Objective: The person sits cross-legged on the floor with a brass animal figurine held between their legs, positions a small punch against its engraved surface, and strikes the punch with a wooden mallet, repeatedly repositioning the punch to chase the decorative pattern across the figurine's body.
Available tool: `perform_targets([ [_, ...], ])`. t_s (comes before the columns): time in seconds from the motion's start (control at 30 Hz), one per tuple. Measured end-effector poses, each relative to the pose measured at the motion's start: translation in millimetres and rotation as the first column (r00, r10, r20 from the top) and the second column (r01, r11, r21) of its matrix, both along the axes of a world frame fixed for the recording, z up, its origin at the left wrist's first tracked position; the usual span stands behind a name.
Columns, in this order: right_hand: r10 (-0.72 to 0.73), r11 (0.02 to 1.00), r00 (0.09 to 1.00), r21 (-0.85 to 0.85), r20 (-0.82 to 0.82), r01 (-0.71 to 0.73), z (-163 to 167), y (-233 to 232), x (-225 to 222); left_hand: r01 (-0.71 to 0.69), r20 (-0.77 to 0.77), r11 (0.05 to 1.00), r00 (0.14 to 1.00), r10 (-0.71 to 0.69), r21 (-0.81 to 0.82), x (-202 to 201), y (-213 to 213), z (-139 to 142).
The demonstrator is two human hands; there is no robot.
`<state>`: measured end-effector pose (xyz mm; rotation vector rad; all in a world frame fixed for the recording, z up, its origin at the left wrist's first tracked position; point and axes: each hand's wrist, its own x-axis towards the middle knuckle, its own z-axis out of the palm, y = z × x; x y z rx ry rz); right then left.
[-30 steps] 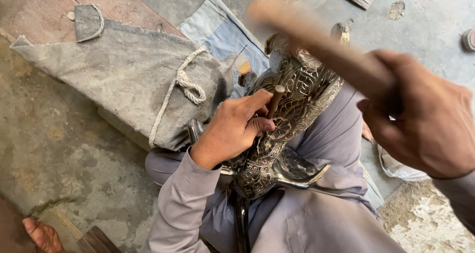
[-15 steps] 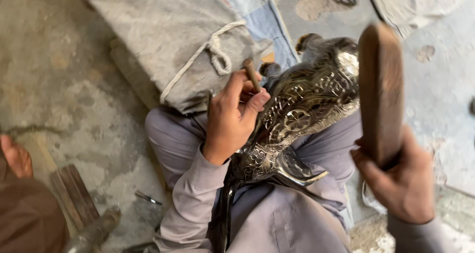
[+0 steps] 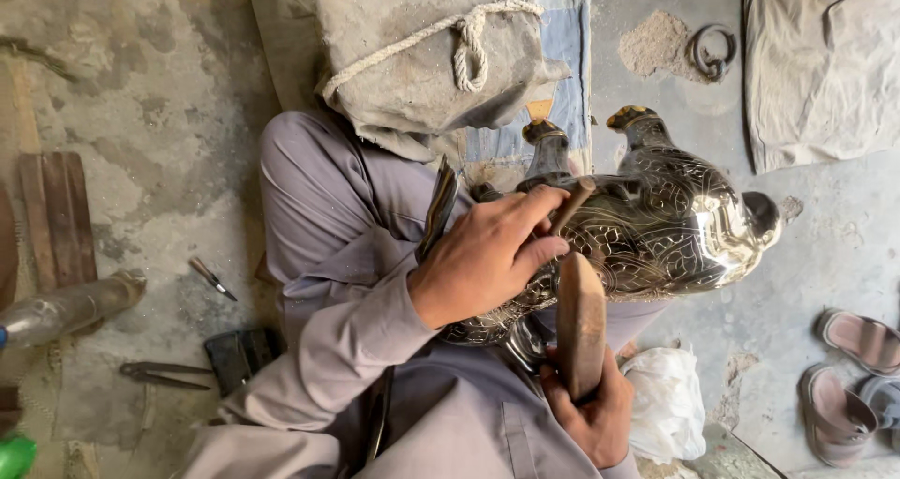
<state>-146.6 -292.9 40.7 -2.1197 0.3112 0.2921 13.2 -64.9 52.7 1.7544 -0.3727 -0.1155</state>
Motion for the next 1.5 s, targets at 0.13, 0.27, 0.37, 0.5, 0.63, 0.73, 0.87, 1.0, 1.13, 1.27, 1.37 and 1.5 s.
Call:
perform_targets([
  [0.13, -0.028, 0.999, 0.999, 0.029, 0.044, 0.026, 1, 1, 4, -0.058, -0.028, 0.998, 0.998, 0.058, -0.027, 8, -6, 6],
  [0.27, -0.308, 0.887, 0.920, 0.275, -0.242, 0.370, -1, -1, 4, 0.035, -0.066, 0.991, 0.997, -0.044, -0.130, 26, 2, 15],
  [0.37, -0.351, 0.893, 0.927, 0.251, -0.135, 0.375, -1, -8, 4, 0.155, -0.044, 0.986, 0.986, -0.158, -0.066, 43, 3, 15],
  [0.5, -0.435, 0.881, 0.901, 0.208, -0.004, 0.426, 17, -20, 11, 0.327, 0.085, 0.944, 0.941, -0.329, 0.033, 60, -7, 6],
  [0.63, -0.493, 0.864, 0.868, 0.148, 0.061, 0.480, 62, -34, 27, 0.402, 0.124, 0.915, 0.907, -0.403, 0.035, 59, -16, -1],
  [0.73, -0.406, 0.908, 0.914, -0.117, -0.011, 0.402, 106, -49, 43, 0.418, 0.106, 0.908, 0.902, -0.419, 0.030, 58, -19, -2],
  [0.87, -0.248, 0.930, 0.968, -0.269, 0.040, 0.249, 136, -46, 63, 0.423, 0.141, 0.897, 0.888, -0.439, 0.127, 61, -23, -3],
  [1.0, -0.178, 0.981, 0.972, -0.047, 0.155, 0.187, 134, -31, 77, 0.415, 0.192, 0.903, 0.882, -0.430, 0.115, 61, -24, -6],
  [1.13, 0.219, 0.490, 0.941, -0.805, -0.259, -0.336, 133, -40, 84, 0.450, 0.224, 0.887, 0.859, -0.461, 0.099, 59, -25, -5],
  [1.27, 0.244, 0.734, 0.967, -0.667, 0.079, -0.131, 135, -47, 85, 0.428, 0.086, 0.885, 0.890, -0.448, 0.182, 57, -24, 4],
  [1.37, 0.242, 0.592, 0.956, -0.755, -0.168, -0.283, 139, -41, 90, 0.426, 0.121, 0.877, 0.881, -0.458, 0.223, 58, -26, 11],
  [1.5, 0.209, 0.696, 0.977, -0.708, 0.044, -0.117, 135, -32, 94, 0.438, 0.074, 0.869, 0.882, -0.464, 0.232, 56, -25, 15],
])
